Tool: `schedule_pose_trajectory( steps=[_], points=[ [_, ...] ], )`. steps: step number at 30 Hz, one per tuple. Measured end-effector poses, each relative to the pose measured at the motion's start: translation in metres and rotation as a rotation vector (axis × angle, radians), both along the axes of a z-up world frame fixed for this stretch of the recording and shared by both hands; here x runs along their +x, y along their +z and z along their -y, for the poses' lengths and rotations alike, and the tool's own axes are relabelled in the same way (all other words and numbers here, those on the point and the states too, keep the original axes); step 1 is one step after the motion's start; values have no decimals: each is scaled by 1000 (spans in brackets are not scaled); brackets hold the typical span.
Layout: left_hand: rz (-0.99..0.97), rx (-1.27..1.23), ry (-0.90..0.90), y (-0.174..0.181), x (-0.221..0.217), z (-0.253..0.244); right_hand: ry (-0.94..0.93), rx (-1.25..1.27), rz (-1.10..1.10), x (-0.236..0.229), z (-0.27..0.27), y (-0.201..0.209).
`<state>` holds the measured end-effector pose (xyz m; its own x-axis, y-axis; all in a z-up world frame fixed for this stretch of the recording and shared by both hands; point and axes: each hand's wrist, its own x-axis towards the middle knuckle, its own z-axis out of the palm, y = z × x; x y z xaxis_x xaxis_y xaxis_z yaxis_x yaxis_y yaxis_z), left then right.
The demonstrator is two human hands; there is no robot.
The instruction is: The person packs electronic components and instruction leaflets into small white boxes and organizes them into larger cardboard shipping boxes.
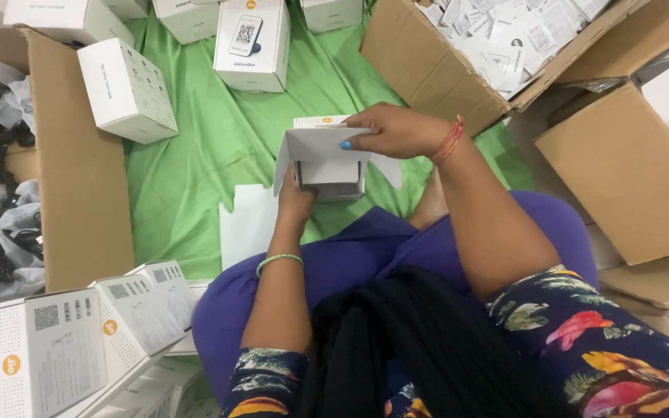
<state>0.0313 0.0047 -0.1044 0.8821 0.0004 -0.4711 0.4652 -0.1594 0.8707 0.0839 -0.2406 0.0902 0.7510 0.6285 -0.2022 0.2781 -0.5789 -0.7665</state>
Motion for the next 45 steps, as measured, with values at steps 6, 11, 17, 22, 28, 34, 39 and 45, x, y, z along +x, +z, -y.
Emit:
schedule_pose_trajectory(
  steps=[6, 11, 17, 22, 28, 34, 39, 45],
  points=[
    [-22, 441, -175, 22, -4, 8, -173, -16, 615, -3, 25, 3],
    [179, 449, -210, 38, -6, 11, -347, -90, 795, -7, 14, 17],
    [445, 142, -99, 72, -3, 17, -260, 126, 610, -13, -6, 22],
    [417, -15, 158, 69, -3, 9, -402, 114, 1090, -20, -22, 44],
    [867, 119, 80, 80, -2, 7, 227, -36, 709, -37, -42, 11],
    [591, 10, 263, 90, -1, 5, 129, -401, 882, -30, -63, -103],
    [701, 308, 345, 93, 4, -4, 153, -684, 846, -32, -72, -139],
    [428, -413, 537, 103, 11, -8, 70, -567, 855, -25, -64, -166]
  ],
)
